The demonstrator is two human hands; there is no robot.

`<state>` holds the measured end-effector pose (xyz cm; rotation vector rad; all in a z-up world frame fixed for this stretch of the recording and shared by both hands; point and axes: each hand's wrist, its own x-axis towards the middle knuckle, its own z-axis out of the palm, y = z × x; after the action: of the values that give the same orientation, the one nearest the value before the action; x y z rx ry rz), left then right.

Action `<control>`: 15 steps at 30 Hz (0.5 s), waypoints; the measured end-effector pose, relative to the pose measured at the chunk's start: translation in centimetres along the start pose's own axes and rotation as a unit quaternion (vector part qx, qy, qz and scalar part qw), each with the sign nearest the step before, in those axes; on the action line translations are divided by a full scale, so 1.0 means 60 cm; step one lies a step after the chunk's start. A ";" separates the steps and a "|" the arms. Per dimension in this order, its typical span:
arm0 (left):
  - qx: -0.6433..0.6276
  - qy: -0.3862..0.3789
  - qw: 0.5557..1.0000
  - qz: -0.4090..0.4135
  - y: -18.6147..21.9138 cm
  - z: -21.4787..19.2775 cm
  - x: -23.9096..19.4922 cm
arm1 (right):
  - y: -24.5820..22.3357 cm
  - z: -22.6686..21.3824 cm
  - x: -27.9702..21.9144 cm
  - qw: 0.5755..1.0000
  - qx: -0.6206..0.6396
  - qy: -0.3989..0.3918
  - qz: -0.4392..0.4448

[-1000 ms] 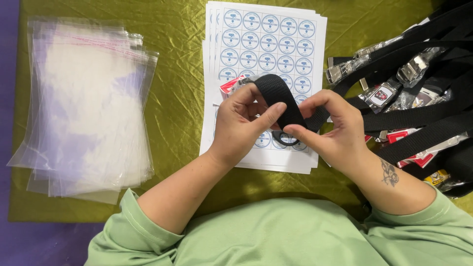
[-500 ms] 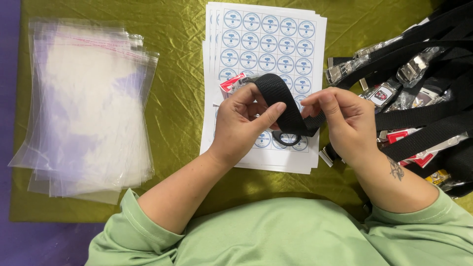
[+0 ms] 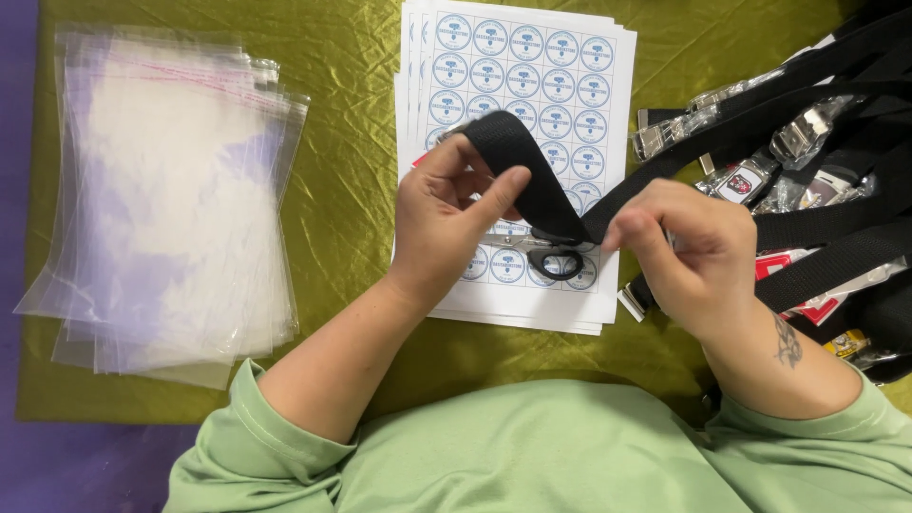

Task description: Packaging a belt by cutting a label from a sheet and placing both into a plastic bag.

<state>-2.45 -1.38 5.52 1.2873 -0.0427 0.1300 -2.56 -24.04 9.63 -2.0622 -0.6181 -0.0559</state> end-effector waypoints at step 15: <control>-0.057 0.052 0.997 -0.008 0.001 -0.019 0.016 | 0.065 0.058 -0.047 0.897 -0.360 -0.254 0.029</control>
<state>-1.58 -0.23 5.37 1.1662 0.0479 0.1786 -3.98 -24.02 3.89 -2.8492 -0.9531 0.3534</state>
